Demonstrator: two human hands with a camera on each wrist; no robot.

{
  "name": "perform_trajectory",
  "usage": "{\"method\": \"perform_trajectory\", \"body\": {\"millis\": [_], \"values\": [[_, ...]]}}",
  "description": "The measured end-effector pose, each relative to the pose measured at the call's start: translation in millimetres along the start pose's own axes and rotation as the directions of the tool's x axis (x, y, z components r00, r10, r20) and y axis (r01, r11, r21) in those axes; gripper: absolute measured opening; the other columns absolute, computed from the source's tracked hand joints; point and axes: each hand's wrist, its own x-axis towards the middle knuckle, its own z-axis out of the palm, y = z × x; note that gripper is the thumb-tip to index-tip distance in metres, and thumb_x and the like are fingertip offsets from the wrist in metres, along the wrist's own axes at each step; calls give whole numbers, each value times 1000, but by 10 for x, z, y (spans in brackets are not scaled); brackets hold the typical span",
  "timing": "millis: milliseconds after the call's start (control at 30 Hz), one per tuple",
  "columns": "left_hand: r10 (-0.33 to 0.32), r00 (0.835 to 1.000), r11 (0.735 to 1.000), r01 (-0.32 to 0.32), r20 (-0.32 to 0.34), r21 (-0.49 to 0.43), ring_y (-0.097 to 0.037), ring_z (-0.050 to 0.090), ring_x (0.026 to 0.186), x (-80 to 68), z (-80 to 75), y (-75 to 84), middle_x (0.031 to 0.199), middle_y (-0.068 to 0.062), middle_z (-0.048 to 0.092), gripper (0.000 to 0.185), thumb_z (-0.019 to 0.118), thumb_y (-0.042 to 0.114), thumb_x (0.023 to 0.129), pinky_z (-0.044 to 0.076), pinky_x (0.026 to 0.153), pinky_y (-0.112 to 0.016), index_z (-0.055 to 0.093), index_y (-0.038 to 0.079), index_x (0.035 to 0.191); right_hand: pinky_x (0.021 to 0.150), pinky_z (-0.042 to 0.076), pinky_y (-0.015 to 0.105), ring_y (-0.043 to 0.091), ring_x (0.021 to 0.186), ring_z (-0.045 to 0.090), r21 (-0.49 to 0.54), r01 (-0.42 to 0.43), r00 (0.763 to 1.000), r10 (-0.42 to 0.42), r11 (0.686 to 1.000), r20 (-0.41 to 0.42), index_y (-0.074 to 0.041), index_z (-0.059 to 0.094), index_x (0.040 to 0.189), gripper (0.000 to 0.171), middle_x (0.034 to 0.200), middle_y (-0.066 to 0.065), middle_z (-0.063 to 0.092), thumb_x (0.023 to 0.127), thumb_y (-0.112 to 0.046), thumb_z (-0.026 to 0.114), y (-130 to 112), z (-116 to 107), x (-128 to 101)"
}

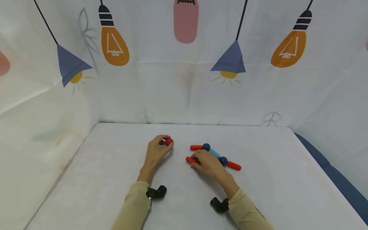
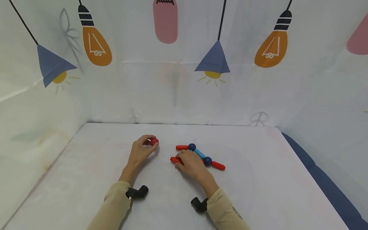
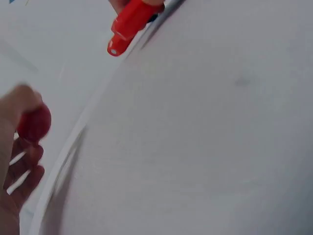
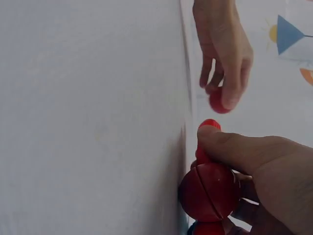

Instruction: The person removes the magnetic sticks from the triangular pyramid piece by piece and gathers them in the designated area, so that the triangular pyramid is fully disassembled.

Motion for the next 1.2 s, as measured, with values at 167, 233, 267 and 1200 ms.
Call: {"method": "perform_trajectory", "body": {"millis": [167, 233, 267, 1200], "values": [[-56, 998, 992, 53, 23, 115, -21, 60, 91, 112, -2, -51, 102, -5, 67, 30, 73, 21, 82, 47, 75, -36, 67, 12, 110, 79, 50, 30, 11, 91, 52, 62, 38, 998, -36, 997, -43, -15, 63, 115, 34, 104, -1, 60, 85, -29, 70, 59, -39, -97], [-74, 997, 991, 69, 39, 118, -22, 59, 95, 151, 17, -61, 105, -6, 67, 30, 71, 20, 83, 46, 77, -37, 66, 11, 112, 77, 51, 28, 11, 92, 52, 87, 46, 997, -40, 995, -68, -17, 62, 114, 33, 102, -2, 58, 85, -29, 70, 93, -73, -161], [-81, 996, 990, 76, 42, 118, -23, 59, 96, 170, 27, -66, 105, -6, 67, 30, 71, 20, 83, 46, 78, -37, 66, 11, 112, 77, 50, 28, 11, 92, 52, 102, 48, 997, -40, 994, -73, -17, 62, 113, 32, 101, -2, 58, 85, -29, 71, 111, -92, -194], [164, 746, 938, -321, 645, 133, -9, 56, 93, -183, 258, 661, 102, 6, 64, 23, 67, 26, 88, 49, 85, -26, 66, 19, 109, 71, 42, 29, 11, 85, 48, 69, 58, 998, -59, 996, 12, -20, 63, 101, 24, 93, -3, 54, 84, -35, 70, 270, -232, -287]]}}
